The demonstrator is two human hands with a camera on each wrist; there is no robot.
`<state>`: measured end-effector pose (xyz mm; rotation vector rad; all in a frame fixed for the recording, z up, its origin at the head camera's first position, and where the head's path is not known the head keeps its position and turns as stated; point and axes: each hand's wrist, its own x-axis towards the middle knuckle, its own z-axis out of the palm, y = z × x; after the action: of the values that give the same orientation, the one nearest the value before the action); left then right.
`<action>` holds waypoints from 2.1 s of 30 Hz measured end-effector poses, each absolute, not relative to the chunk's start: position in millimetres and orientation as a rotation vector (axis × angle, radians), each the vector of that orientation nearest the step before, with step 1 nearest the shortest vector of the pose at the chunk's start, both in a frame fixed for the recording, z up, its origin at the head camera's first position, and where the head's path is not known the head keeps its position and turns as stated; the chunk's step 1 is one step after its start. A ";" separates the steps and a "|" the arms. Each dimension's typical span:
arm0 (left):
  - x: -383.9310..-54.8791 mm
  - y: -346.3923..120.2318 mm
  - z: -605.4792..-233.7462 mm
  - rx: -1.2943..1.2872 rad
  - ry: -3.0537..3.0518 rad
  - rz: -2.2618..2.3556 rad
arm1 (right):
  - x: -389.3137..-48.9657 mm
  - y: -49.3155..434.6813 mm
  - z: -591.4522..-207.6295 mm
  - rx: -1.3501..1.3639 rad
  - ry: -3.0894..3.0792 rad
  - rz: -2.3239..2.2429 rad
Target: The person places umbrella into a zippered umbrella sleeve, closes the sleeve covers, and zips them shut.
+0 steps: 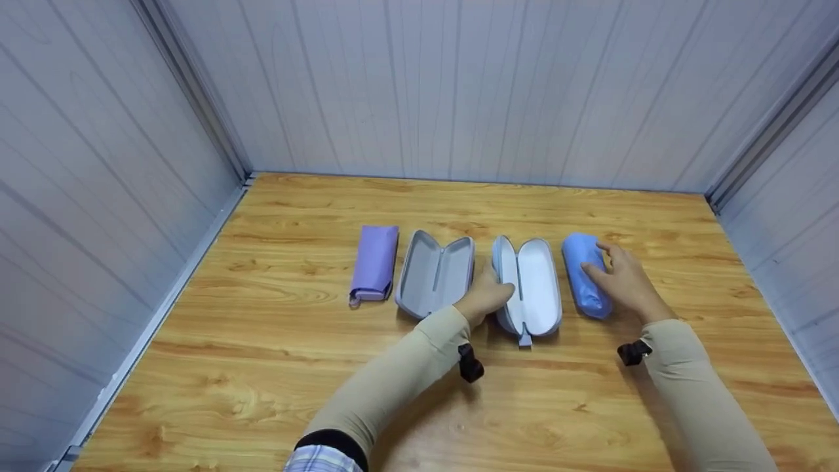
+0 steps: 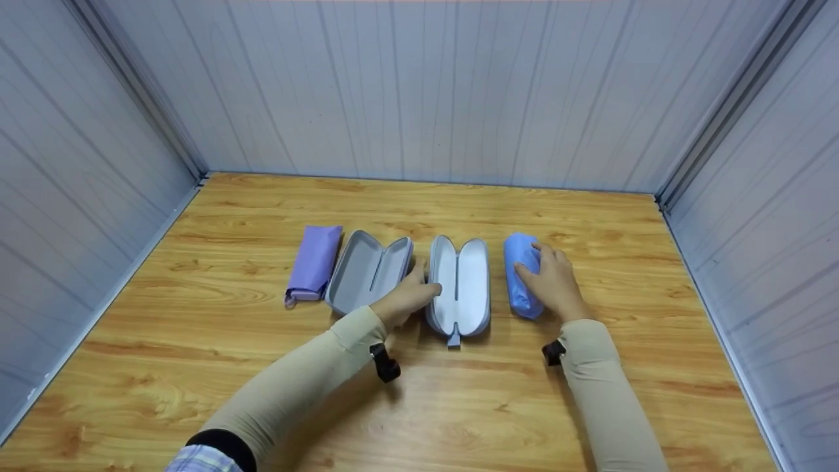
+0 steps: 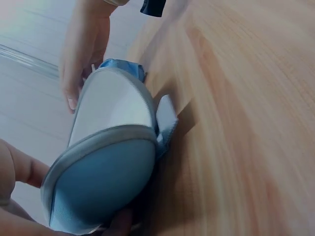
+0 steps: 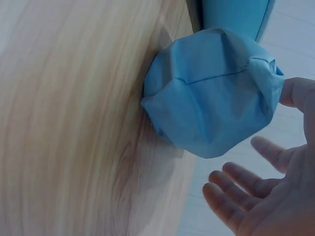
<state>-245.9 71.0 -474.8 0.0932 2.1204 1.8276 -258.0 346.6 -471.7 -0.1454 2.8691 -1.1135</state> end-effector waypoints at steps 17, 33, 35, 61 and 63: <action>-247.0 65.7 -470.5 -0.033 1.907 1.843 | -270.1 344.1 -476.8 0.066 2.606 -1.140; -249.9 67.8 -473.7 -0.219 1.693 1.958 | -276.8 349.4 -479.3 0.061 2.604 -1.027; -249.7 67.8 -473.7 -0.233 1.678 1.972 | -276.7 349.6 -480.2 0.066 2.616 -1.026; -248.2 66.9 -475.8 -0.237 1.656 2.015 | -265.2 337.9 -460.1 0.149 2.560 -1.311; -248.2 66.2 -475.4 -0.238 1.658 2.014 | -264.1 333.6 -455.4 0.142 2.541 -1.353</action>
<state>-248.2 66.2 -475.4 -0.2378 1.6583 2.0136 -264.1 333.6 -455.4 0.1419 2.5409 -1.3533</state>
